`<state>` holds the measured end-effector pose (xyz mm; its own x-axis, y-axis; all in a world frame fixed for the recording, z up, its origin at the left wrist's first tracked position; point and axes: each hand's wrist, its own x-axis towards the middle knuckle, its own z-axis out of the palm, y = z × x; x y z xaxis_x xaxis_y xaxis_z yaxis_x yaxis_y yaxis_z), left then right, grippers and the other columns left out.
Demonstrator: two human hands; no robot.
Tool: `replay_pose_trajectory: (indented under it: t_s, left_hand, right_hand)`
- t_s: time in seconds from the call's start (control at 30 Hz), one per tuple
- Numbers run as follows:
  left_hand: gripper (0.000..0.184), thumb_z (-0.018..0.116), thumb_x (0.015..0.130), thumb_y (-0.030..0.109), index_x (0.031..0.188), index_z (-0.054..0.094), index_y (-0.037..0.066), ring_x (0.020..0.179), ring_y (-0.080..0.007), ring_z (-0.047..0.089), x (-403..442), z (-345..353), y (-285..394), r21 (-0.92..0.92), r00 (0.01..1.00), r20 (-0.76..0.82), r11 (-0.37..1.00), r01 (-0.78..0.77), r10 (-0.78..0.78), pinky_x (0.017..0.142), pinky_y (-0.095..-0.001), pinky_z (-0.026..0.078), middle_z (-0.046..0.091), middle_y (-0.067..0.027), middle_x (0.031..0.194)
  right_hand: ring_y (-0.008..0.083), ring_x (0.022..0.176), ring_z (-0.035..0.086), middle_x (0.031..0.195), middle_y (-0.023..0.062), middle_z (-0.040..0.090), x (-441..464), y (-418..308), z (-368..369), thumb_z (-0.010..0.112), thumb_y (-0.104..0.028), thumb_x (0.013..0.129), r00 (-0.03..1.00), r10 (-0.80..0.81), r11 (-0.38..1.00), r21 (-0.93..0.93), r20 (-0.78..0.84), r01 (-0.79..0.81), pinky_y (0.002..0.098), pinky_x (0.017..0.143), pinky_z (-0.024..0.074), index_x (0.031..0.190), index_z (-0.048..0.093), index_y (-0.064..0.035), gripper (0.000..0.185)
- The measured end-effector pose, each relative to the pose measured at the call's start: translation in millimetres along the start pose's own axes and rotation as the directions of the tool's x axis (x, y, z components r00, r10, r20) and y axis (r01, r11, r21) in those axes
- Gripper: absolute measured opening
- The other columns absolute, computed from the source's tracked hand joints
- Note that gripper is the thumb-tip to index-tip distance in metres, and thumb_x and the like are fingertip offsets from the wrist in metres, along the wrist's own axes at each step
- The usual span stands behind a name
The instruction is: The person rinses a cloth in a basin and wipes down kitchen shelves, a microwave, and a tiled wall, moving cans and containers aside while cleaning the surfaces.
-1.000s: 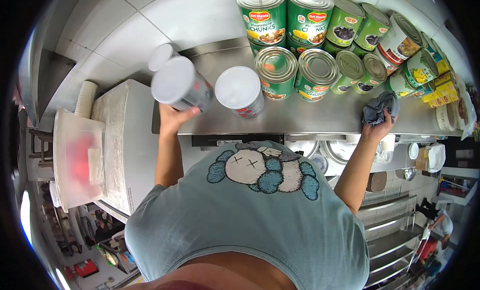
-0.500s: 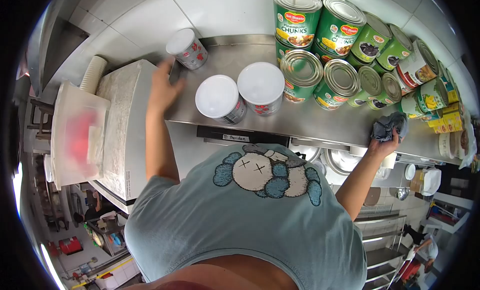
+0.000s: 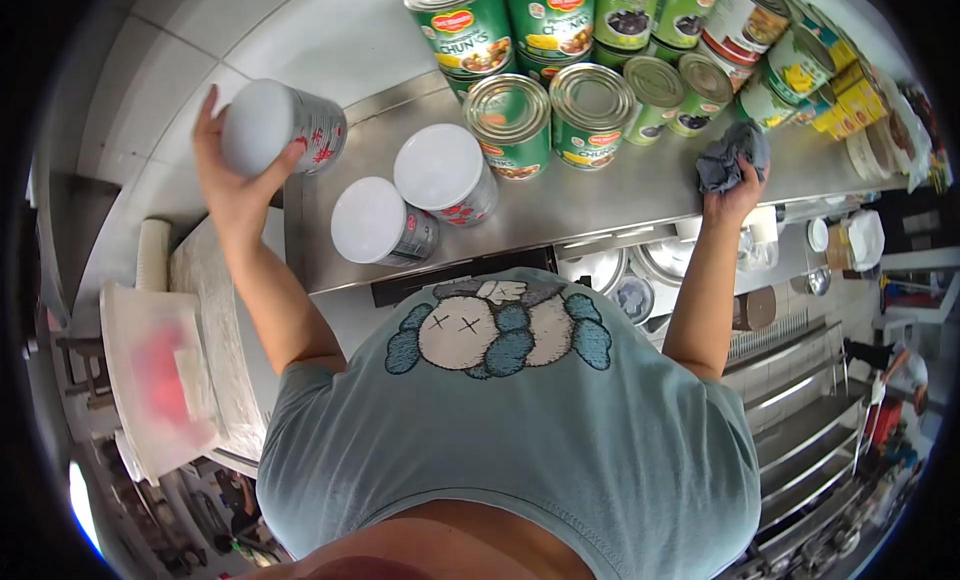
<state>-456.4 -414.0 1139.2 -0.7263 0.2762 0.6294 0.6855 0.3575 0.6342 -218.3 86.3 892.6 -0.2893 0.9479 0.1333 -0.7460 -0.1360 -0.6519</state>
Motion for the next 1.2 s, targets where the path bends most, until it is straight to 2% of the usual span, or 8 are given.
replay_pose_trajectory:
  t_s: [0.2,0.33,0.53,0.93,1.0,1.07,1.1,1.2]
  left_hand:
    - [0.102,0.094,0.052,0.027,0.139,0.046,0.004,0.116,-0.0268,0.059,-27,62,68,-0.556,0.919,0.178,0.807,-0.201,0.352,0.099,-0.0424,0.048,0.056,-0.0145,0.129]
    - [0.094,0.092,0.046,0.038,0.131,0.057,0.018,0.119,-0.0289,0.051,-46,115,102,-0.295,0.726,0.51,0.887,-0.356,0.461,0.102,-0.0489,0.027,0.057,-0.0085,0.128]
    - [0.088,0.091,0.048,0.035,0.128,0.058,0.018,0.12,-0.0282,0.049,-73,162,107,-0.05,0.632,0.671,0.874,-0.484,0.388,0.102,-0.0497,0.024,0.057,-0.0066,0.128]
    - [0.086,0.088,0.056,0.052,0.13,0.06,0.016,0.133,-0.0353,0.038,-84,172,105,0.135,0.699,0.647,0.857,-0.498,0.304,0.105,-0.0528,0.024,0.04,-0.0157,0.147]
    - [0.094,0.085,0.06,0.057,0.138,0.055,0.014,0.137,-0.0411,0.031,-68,155,114,0.166,0.658,0.698,0.829,-0.534,0.284,0.106,-0.0535,0.024,0.029,-0.0213,0.154]
    - [0.095,0.085,0.067,0.052,0.145,0.047,0.013,0.135,-0.0426,0.034,-57,141,119,0.016,0.777,0.521,0.906,-0.422,0.353,0.108,-0.0544,0.026,0.024,-0.0261,0.156]
    - [0.098,0.084,0.072,0.049,0.15,0.039,0.012,0.136,-0.0445,0.035,-51,136,120,-0.231,0.791,0.457,0.913,-0.336,0.406,0.107,-0.0557,0.033,0.017,-0.0278,0.158]
    - [0.094,0.083,0.076,0.046,0.151,0.036,0.015,0.137,-0.0443,0.036,-38,119,124,-0.158,0.761,0.322,0.825,-0.543,0.563,0.105,-0.0555,0.038,0.014,-0.0276,0.159]
  right_hand:
    - [0.0361,0.107,0.064,0.121,0.0186,0.061,1,1,-6,0.052,0.005,0.078,1.0,-0.011,1.0,0.009,0.013,0.011,0.0491,0.09,0.0563,0.127,0.051,-0.0041,0.05]
    - [0.0343,0.107,0.064,0.12,0.0168,0.062,-5,-2,7,0.053,0.002,0.076,0.999,-0.012,1.0,0.004,-0.047,0.012,0.0484,0.092,0.0564,0.128,0.051,-0.0054,0.052]
    - [0.0282,0.097,0.064,0.111,0.0111,0.064,-9,-2,5,0.056,0.001,0.072,0.985,0.023,0.999,0.041,-0.172,-0.016,0.04,0.085,0.0559,0.126,0.055,-0.0091,0.055]
    - [0.0228,0.092,0.066,0.104,0.0112,0.066,-43,-45,69,0.055,0.004,0.075,0.992,-0.129,0.992,0.002,-0.017,0.129,0.0354,0.085,0.0546,0.11,0.056,-0.0044,0.036]
    - [0.0219,0.096,0.065,0.107,0.0104,0.066,-55,-68,106,0.06,0.0,0.077,0.96,-0.215,0.977,0.031,0.179,0.213,0.0339,0.087,0.0536,0.107,0.058,-0.0053,0.03]
    - [0.0227,0.103,0.064,0.116,0.0139,0.063,-56,-77,136,0.06,-0.005,0.083,0.888,-0.221,0.97,0.0,0.402,0.242,0.0372,0.089,0.0554,0.113,0.055,-0.0066,0.03]
    - [0.0225,0.104,0.064,0.118,0.0132,0.062,-61,-79,157,0.061,-0.007,0.084,0.857,-0.17,0.983,0.026,0.486,0.18,0.0378,0.088,0.0558,0.114,0.056,-0.008,0.03]
    - [0.0211,0.107,0.062,0.121,0.01,0.06,-94,-81,226,0.061,-0.009,0.087,0.764,0.187,0.982,-0.118,0.617,-0.146,0.0362,0.091,0.0542,0.118,0.057,-0.0111,0.031]
